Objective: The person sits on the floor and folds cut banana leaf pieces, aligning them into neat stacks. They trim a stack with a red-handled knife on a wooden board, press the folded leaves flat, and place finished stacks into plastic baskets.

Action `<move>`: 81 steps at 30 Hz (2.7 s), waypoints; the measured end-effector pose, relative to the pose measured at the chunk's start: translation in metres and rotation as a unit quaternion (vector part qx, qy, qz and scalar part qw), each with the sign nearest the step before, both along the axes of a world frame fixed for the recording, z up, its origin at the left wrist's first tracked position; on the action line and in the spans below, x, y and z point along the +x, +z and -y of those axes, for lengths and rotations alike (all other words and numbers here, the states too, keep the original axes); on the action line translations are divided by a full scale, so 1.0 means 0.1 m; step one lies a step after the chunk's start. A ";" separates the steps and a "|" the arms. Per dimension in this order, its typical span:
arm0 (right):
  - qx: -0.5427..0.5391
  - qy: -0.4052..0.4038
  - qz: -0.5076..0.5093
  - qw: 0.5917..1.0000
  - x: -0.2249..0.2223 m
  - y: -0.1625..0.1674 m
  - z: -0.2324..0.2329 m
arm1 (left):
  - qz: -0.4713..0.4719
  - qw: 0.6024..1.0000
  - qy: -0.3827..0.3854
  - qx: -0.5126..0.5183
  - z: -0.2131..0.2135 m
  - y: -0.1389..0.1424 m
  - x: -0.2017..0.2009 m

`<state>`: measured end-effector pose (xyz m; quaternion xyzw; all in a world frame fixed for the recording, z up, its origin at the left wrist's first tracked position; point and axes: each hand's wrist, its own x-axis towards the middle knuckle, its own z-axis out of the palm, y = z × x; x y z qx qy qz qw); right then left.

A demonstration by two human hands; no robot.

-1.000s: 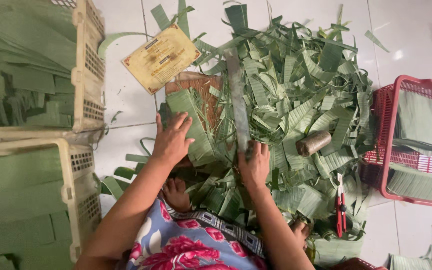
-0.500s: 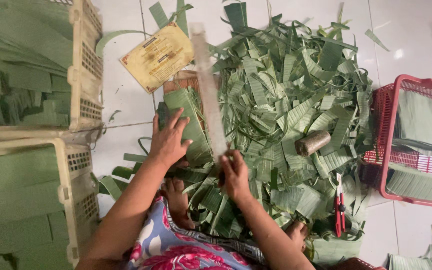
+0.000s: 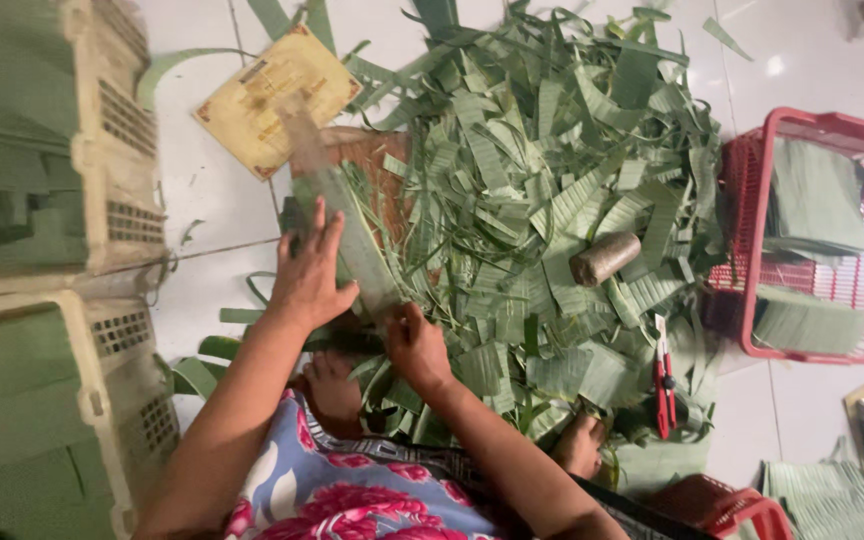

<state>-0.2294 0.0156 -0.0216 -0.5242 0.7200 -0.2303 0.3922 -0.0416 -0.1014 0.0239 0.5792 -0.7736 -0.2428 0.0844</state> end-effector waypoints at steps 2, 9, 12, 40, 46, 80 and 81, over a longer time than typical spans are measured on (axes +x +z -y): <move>0.013 0.015 -0.023 1.000 0.00 0.09 0.02 | -0.001 1.000 0.005 0.019 0.00 0.01 -0.03; 0.078 0.087 0.029 0.993 -0.60 0.51 0.30 | 0.071 0.995 0.037 0.064 0.07 -0.03 -0.12; -0.042 -0.089 -0.041 0.994 -1.44 0.53 0.42 | 0.074 0.993 0.044 0.078 0.08 -0.05 -0.13; -0.089 -0.237 0.030 0.967 -2.07 1.05 0.65 | 0.204 0.968 0.021 0.146 0.20 0.36 -0.38; -0.103 0.136 0.014 0.985 -0.46 0.45 0.90 | 0.204 0.973 0.025 0.102 0.16 0.14 -0.38; 0.006 0.169 -0.071 0.983 0.27 0.35 1.64 | 0.176 0.977 0.023 0.119 0.16 0.18 -0.35; 0.014 0.164 -0.070 0.984 0.28 0.38 1.62 | 0.183 0.976 0.020 0.116 0.15 0.18 -0.35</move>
